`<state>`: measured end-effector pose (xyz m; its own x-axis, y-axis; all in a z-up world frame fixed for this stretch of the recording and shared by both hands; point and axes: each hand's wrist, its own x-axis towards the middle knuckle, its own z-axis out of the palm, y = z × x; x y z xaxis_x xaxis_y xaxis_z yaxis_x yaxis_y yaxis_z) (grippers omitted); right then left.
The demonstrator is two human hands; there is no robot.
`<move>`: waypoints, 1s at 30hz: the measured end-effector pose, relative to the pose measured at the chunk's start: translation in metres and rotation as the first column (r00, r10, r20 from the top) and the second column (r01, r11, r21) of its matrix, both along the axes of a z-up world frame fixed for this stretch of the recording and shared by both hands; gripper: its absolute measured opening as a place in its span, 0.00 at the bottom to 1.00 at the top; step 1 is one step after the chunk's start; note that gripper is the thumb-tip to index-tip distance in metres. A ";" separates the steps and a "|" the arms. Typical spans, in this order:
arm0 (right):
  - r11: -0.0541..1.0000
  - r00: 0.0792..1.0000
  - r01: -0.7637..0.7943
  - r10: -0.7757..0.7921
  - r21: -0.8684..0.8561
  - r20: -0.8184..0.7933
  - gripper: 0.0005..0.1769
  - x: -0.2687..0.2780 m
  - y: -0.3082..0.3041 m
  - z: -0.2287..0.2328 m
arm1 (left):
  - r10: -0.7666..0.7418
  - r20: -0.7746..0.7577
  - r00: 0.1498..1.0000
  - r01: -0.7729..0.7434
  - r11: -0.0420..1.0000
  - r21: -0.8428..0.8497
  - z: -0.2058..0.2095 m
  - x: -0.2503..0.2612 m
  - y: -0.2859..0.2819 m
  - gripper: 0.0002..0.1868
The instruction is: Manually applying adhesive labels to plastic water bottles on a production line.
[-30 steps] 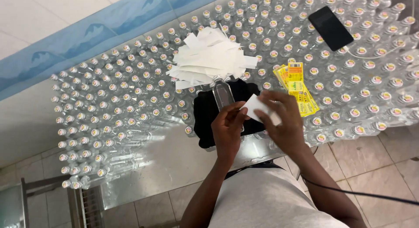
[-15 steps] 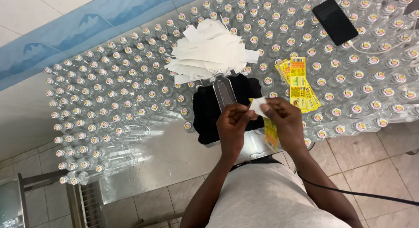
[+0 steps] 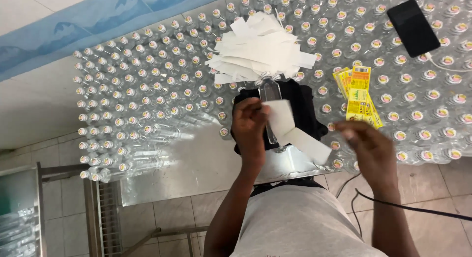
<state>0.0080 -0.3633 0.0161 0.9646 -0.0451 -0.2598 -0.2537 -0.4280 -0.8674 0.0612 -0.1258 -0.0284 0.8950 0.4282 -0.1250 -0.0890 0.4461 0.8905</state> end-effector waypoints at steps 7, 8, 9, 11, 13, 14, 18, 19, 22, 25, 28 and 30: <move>0.988 0.874 -0.021 -0.055 0.150 0.483 0.11 0.019 0.016 0.013 | -0.373 0.191 0.908 0.334 0.919 0.208 0.023 -0.022 -0.046 0.18; 0.987 0.884 -0.020 -0.056 0.158 0.463 0.05 0.019 0.013 0.007 | -0.376 0.214 0.902 0.316 0.910 0.267 0.028 -0.026 -0.046 0.18; 0.988 0.885 -0.015 -0.060 0.156 0.461 0.05 0.017 0.009 -0.001 | -0.380 0.212 0.900 0.321 0.909 0.265 0.024 -0.028 -0.040 0.18; 0.929 0.848 0.133 -0.287 0.345 0.445 0.06 0.016 -0.001 -0.016 | -0.201 0.353 0.914 -0.076 0.770 0.634 0.016 -0.028 -0.031 0.14; 0.899 0.769 0.214 -0.396 0.381 0.502 0.09 0.016 -0.006 -0.025 | -0.219 0.280 0.935 0.001 0.789 0.614 -0.006 -0.039 -0.032 0.11; 0.856 0.679 0.285 -0.497 0.430 0.539 0.12 0.015 -0.006 -0.030 | -0.239 0.194 0.951 0.079 0.798 0.598 -0.017 -0.044 -0.031 0.11; 0.883 0.675 0.246 -0.451 0.399 0.583 0.08 0.011 0.013 -0.033 | -0.516 0.122 0.848 0.507 0.856 0.095 -0.023 -0.041 -0.051 0.24; 0.900 0.688 0.217 -0.416 0.378 0.594 0.08 0.010 0.019 -0.030 | -0.551 0.211 0.808 0.544 0.834 0.093 -0.012 -0.040 -0.059 0.26; 0.928 0.705 0.142 -0.339 0.344 0.624 0.07 0.010 0.029 -0.030 | -0.589 0.263 0.764 0.563 0.808 0.174 0.023 -0.040 -0.076 0.29; 0.935 0.725 0.085 -0.296 0.345 0.622 0.06 0.010 0.031 -0.031 | -0.578 0.200 0.791 0.524 0.809 0.268 0.025 -0.035 -0.085 0.24; 0.926 0.768 0.095 -0.302 0.365 0.564 0.06 0.012 0.030 -0.027 | -0.542 0.151 0.826 0.489 0.824 0.286 0.022 -0.024 -0.090 0.18; 0.923 0.792 0.113 -0.308 0.369 0.527 0.06 0.016 0.029 -0.024 | -0.524 0.129 0.842 0.473 0.832 0.289 0.016 -0.013 -0.092 0.19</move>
